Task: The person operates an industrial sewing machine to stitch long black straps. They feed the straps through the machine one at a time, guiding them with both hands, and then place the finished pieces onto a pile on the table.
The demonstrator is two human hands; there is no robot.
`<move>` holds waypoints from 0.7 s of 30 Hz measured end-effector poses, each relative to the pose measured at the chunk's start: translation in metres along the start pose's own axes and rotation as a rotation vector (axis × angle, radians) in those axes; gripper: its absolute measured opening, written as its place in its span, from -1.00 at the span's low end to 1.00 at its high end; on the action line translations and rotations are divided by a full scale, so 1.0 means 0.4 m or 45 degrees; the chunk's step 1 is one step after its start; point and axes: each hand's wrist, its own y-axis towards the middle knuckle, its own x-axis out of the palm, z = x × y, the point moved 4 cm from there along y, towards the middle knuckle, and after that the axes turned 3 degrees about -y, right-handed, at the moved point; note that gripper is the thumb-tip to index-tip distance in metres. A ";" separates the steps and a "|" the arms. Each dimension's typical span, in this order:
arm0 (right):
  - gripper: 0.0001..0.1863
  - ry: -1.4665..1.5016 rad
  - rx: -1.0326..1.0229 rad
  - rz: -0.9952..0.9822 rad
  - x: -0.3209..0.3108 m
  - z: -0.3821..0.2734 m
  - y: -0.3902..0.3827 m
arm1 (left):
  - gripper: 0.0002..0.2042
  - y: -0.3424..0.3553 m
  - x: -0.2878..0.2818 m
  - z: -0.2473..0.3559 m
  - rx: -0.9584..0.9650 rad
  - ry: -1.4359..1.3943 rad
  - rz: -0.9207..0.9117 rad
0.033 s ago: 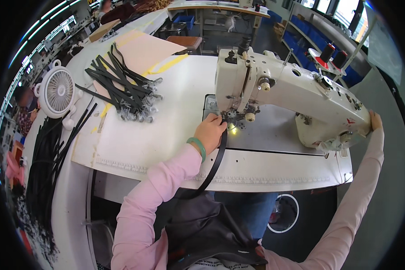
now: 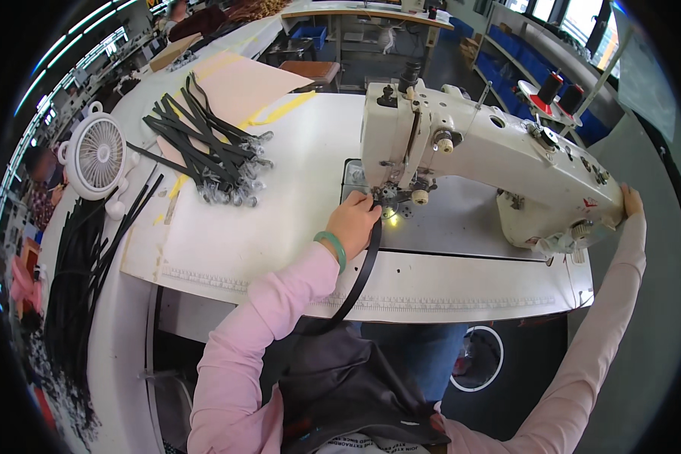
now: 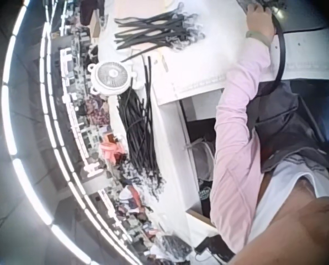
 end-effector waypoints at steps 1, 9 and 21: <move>-0.44 0.048 0.017 -0.017 -0.002 0.011 -0.001 | -0.71 -0.004 0.006 0.000 0.024 0.018 -0.005; -0.46 0.333 0.108 -0.096 0.011 -0.029 -0.035 | -0.70 -0.012 0.001 -0.005 0.089 0.060 -0.013; -0.44 1.373 0.427 0.535 0.200 -0.014 -0.380 | -0.71 -0.003 0.013 0.000 0.117 0.046 0.030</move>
